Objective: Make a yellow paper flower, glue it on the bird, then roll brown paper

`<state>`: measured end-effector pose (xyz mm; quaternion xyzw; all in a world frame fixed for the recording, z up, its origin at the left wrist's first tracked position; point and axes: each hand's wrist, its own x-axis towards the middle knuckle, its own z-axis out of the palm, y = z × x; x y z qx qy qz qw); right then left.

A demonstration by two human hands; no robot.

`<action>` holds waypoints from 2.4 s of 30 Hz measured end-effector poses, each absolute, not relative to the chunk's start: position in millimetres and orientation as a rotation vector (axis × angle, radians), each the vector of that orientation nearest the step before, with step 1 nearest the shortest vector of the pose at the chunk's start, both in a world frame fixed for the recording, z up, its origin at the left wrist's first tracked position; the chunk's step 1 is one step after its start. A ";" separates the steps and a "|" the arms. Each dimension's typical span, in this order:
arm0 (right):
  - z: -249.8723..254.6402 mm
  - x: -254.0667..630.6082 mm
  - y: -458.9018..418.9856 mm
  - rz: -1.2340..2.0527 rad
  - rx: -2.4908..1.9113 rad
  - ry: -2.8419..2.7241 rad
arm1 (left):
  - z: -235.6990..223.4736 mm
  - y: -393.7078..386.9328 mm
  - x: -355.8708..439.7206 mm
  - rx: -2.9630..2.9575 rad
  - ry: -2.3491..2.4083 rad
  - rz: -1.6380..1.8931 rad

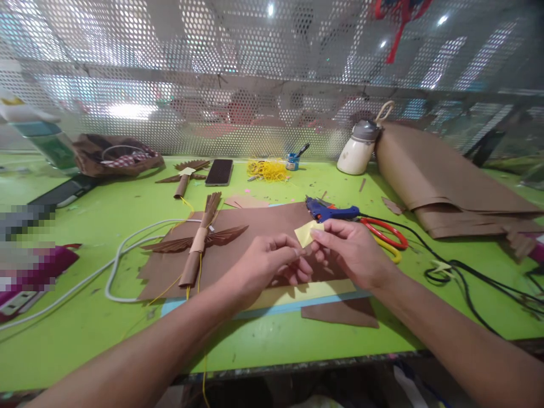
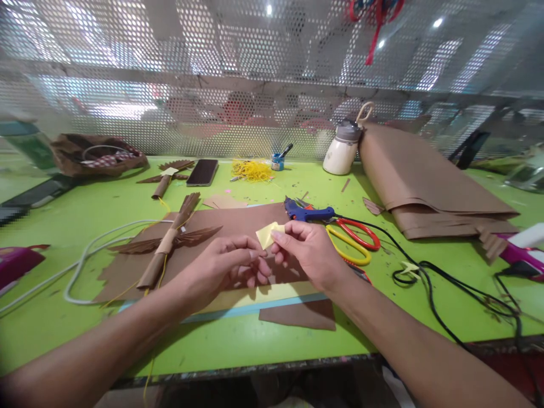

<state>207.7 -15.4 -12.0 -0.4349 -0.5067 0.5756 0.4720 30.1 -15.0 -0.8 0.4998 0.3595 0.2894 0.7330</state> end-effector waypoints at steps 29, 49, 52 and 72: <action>4.0 218.8 -20.7 1.538 -1.098 -1.541 | 6.9 -12.9 27.4 1.337 0.916 0.557; -4.6 211.4 -21.7 1.686 -0.697 -1.397 | 2.7 -11.8 23.3 1.060 0.654 0.689; -5.5 211.0 -21.8 1.728 -0.657 -1.401 | 3.6 -11.5 23.0 1.047 0.650 0.680; -6.4 211.3 -17.8 1.698 -0.780 -1.359 | 2.1 -9.3 24.8 1.375 0.946 0.745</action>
